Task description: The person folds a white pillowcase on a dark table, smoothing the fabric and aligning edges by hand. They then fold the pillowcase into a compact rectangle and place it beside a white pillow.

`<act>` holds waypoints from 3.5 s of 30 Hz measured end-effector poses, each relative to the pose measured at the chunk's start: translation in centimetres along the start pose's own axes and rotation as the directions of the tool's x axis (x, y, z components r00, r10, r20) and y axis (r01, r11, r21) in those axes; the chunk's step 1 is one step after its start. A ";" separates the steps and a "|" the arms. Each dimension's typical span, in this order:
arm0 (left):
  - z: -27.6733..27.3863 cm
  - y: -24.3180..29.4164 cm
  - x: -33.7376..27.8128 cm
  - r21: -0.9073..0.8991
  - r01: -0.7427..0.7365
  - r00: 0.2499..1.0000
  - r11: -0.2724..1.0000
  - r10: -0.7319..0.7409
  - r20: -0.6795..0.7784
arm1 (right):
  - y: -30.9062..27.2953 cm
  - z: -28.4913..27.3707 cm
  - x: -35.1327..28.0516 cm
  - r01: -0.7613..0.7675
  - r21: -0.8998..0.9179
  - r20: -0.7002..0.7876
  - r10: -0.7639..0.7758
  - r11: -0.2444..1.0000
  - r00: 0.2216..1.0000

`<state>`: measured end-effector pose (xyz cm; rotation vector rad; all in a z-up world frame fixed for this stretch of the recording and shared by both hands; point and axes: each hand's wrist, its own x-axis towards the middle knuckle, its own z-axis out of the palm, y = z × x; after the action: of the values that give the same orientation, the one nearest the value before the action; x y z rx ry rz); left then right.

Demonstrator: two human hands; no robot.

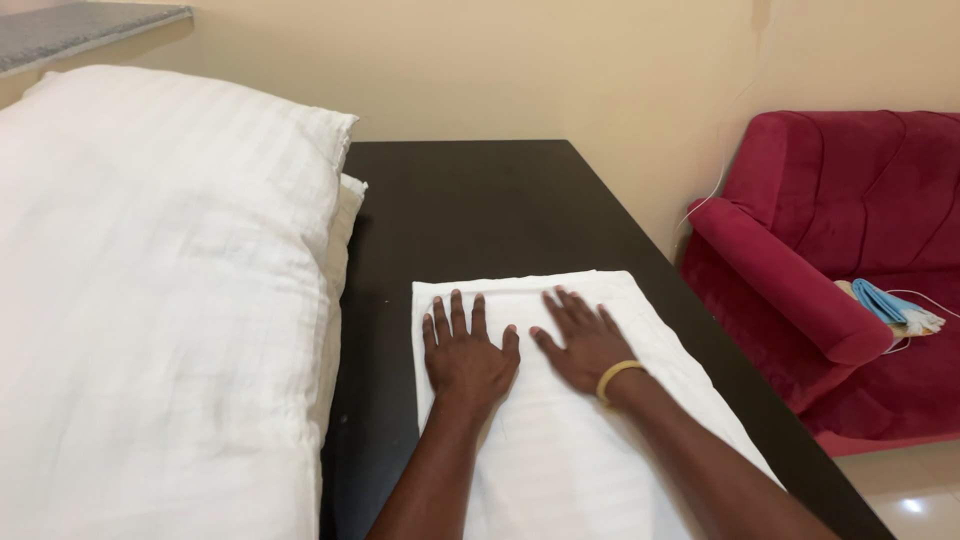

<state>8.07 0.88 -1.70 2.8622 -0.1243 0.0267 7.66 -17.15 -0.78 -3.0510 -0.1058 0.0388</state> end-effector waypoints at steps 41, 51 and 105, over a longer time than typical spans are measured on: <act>-1.3 -4.4 -13.9 -0.080 -0.549 0.835 0.832 0.545 -0.067 | -3.0 -1.5 -14.2 0.209 0.027 0.066 -0.210 0.978 0.975; -4.0 -6.0 -13.6 0.000 -0.269 0.963 0.963 0.269 0.027 | 4.6 -1.3 -13.4 -0.052 -0.083 0.011 0.053 0.995 0.999; -10.2 -2.0 -20.7 -0.199 -0.558 0.690 0.806 0.584 0.428 | 0.9 -6.0 -17.4 0.293 0.334 -0.184 -0.243 0.896 0.953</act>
<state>-12.46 7.26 6.98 2.5843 -1.0995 -0.5475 -9.44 -19.75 5.53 -2.6368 -0.4566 -0.1550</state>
